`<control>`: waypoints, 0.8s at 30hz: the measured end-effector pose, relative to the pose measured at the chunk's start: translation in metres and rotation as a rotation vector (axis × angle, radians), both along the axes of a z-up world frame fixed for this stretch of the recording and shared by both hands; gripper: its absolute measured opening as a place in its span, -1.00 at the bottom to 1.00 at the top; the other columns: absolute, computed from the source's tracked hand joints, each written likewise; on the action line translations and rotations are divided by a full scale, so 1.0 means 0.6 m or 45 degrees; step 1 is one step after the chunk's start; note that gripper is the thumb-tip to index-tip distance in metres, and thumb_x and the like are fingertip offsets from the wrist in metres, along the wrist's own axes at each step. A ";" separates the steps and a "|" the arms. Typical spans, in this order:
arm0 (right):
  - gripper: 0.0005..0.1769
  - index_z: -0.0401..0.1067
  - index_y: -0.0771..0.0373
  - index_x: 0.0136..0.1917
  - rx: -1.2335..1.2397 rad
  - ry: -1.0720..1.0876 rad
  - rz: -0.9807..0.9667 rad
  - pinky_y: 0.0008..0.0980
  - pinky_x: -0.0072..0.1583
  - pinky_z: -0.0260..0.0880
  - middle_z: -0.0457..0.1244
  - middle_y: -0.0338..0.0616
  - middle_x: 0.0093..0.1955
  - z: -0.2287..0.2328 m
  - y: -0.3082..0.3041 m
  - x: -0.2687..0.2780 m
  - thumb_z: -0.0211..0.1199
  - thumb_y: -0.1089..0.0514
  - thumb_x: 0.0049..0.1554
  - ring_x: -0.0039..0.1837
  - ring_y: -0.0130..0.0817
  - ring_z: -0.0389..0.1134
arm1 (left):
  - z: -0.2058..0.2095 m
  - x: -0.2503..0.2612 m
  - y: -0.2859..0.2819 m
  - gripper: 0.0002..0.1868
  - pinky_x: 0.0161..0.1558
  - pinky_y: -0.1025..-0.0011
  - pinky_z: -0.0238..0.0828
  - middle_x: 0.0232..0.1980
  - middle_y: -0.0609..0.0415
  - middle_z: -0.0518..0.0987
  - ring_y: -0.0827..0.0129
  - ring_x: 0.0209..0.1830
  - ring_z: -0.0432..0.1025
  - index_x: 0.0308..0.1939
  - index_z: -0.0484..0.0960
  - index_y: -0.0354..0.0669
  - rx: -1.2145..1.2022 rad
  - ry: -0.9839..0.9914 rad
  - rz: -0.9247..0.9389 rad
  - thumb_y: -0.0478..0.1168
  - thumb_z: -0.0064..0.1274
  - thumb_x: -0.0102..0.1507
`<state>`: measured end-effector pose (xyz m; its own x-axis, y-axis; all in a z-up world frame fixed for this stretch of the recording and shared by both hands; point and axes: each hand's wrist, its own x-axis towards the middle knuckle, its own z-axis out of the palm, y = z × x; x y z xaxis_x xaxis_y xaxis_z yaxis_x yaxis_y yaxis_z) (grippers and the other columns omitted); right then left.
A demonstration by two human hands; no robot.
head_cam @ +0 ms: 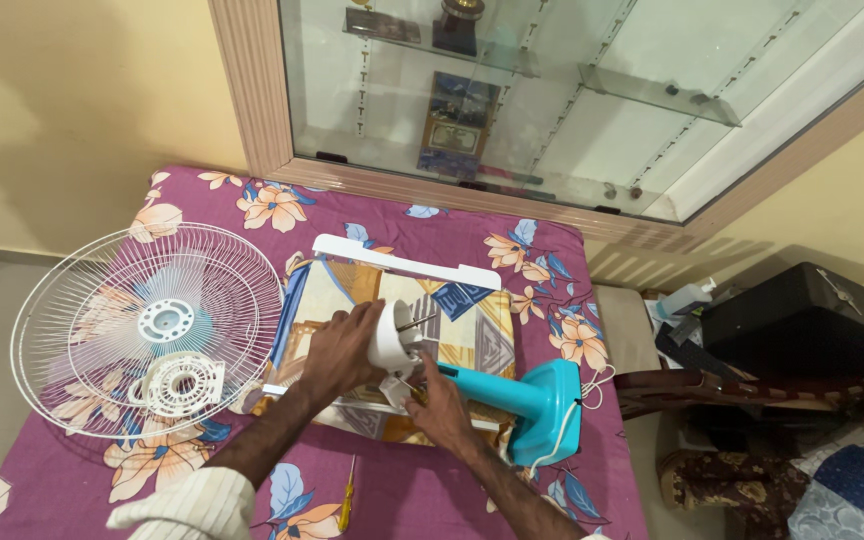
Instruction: The person disassembles a teal table fan on a bed, unscrewing and separating the white rear housing from the motor assembly using a screwdriver, and detaching the motor and small internal parts, laying components on the bed.
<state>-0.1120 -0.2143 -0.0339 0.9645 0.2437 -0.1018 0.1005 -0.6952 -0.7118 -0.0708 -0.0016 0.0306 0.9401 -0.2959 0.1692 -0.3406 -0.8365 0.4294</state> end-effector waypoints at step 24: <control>0.05 -0.08 0.21 0.64 -0.019 -0.132 -0.005 -0.10 0.26 0.37 0.35 0.01 0.24 -0.064 -0.029 0.034 0.31 0.37 -0.02 0.28 0.01 0.38 | -0.044 0.025 0.152 -0.29 0.30 0.18 0.39 0.35 -0.01 0.52 0.09 0.32 0.43 0.30 0.51 -0.08 -0.103 0.152 -0.319 -0.29 0.34 0.05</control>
